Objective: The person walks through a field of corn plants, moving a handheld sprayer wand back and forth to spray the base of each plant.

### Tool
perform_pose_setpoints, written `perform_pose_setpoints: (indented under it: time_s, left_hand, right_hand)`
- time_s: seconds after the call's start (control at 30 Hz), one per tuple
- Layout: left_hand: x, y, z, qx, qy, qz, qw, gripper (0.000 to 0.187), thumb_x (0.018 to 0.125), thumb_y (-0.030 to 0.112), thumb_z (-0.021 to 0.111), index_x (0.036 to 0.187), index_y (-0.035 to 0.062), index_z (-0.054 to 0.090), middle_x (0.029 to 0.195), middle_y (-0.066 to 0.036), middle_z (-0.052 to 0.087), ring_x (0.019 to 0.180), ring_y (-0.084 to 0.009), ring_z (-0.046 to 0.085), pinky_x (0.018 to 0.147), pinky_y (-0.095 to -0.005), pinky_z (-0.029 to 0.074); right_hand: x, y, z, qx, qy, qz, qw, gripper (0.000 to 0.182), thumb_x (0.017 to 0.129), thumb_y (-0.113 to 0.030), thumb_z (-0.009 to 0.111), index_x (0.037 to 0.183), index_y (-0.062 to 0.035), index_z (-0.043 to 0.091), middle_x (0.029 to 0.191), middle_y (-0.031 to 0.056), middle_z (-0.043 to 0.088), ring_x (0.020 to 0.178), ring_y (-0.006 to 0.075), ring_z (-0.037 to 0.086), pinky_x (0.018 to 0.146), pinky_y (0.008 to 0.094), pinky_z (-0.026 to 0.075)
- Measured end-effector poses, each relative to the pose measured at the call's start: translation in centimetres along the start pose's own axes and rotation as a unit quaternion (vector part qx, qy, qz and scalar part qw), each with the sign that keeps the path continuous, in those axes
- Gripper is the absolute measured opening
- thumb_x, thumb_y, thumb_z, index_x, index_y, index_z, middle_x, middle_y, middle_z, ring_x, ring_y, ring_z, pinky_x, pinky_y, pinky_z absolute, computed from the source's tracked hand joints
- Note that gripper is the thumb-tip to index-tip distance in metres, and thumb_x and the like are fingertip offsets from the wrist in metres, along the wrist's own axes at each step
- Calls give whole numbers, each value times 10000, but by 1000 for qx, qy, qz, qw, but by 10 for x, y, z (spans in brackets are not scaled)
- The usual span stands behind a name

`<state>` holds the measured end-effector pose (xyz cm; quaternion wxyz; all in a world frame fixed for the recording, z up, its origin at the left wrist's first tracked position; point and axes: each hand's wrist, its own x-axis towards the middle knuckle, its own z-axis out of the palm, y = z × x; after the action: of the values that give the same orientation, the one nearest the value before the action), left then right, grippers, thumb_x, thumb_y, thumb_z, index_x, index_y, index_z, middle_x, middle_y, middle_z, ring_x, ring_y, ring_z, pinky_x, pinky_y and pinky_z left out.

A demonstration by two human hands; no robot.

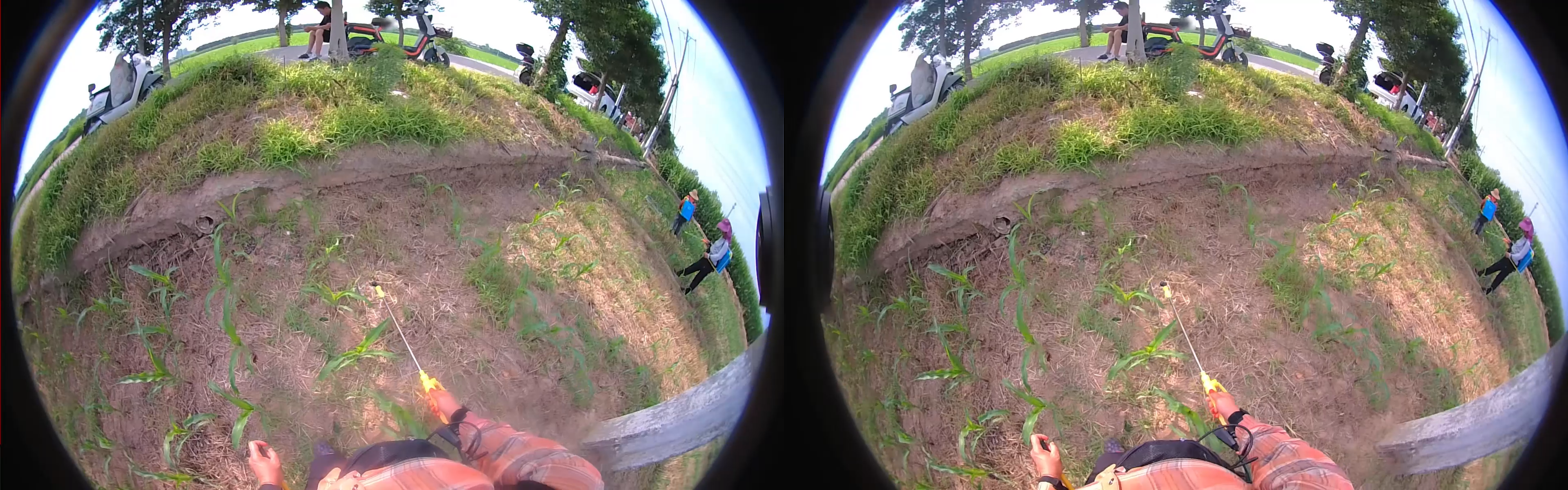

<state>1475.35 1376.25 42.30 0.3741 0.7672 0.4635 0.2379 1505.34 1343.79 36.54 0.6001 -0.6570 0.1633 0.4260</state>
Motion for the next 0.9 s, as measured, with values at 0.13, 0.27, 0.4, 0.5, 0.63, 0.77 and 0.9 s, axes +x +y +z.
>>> perform_pose_setpoints:
  time_s: [0.13,0.27,0.4,0.5,0.63,0.77,0.9]
  left_hand:
    - [38,-19,15,-13,-2,14,1000,176,626,-28,505,752,45,406,530,-28,380,448,-129,377,447,-272,330]
    - [95,-13,-5,-26,5,27,999,180,641,-21,528,777,40,427,539,-48,421,459,-143,426,455,-275,363]
    - [140,-21,-59,-46,35,-29,998,180,649,-5,544,785,44,437,524,-46,425,467,-136,444,453,-275,368]
    - [155,-39,-100,-59,96,-42,993,144,652,-7,539,745,47,442,549,-26,427,465,-112,426,452,-251,358]
    - [158,-29,-165,-61,185,-46,980,162,669,-16,538,778,60,446,587,0,436,493,-79,406,464,-228,349]
    - [169,-54,-171,-87,202,-120,968,125,699,6,532,774,64,451,567,3,437,486,-84,411,460,-234,353]
    - [201,-101,-122,-54,196,-145,968,106,714,34,529,775,68,449,538,-14,428,472,-101,419,451,-248,354]
  right_hand:
    - [27,-20,7,34,52,-33,998,274,831,-316,419,773,-54,479,528,-8,421,370,82,353,333,219,284]
    - [51,-44,28,51,79,-34,995,283,826,-326,406,790,-55,481,541,9,435,390,113,388,353,253,337]
    - [77,-68,73,67,65,-9,996,272,828,-317,401,778,-58,468,541,29,450,384,137,402,350,265,346]
    - [114,-80,130,6,128,-36,991,218,823,-276,409,802,-65,463,531,33,453,364,140,388,315,270,316]
    - [135,-118,204,-74,86,-8,993,291,805,-327,435,746,-45,476,505,7,428,358,110,374,327,247,297]
    - [134,-146,296,-173,-32,-21,984,333,830,-363,414,791,-39,479,512,-10,411,358,82,354,325,224,290]
    - [137,-147,390,-264,-118,-9,957,296,826,-344,433,827,-53,485,554,-6,424,374,72,350,329,216,287]
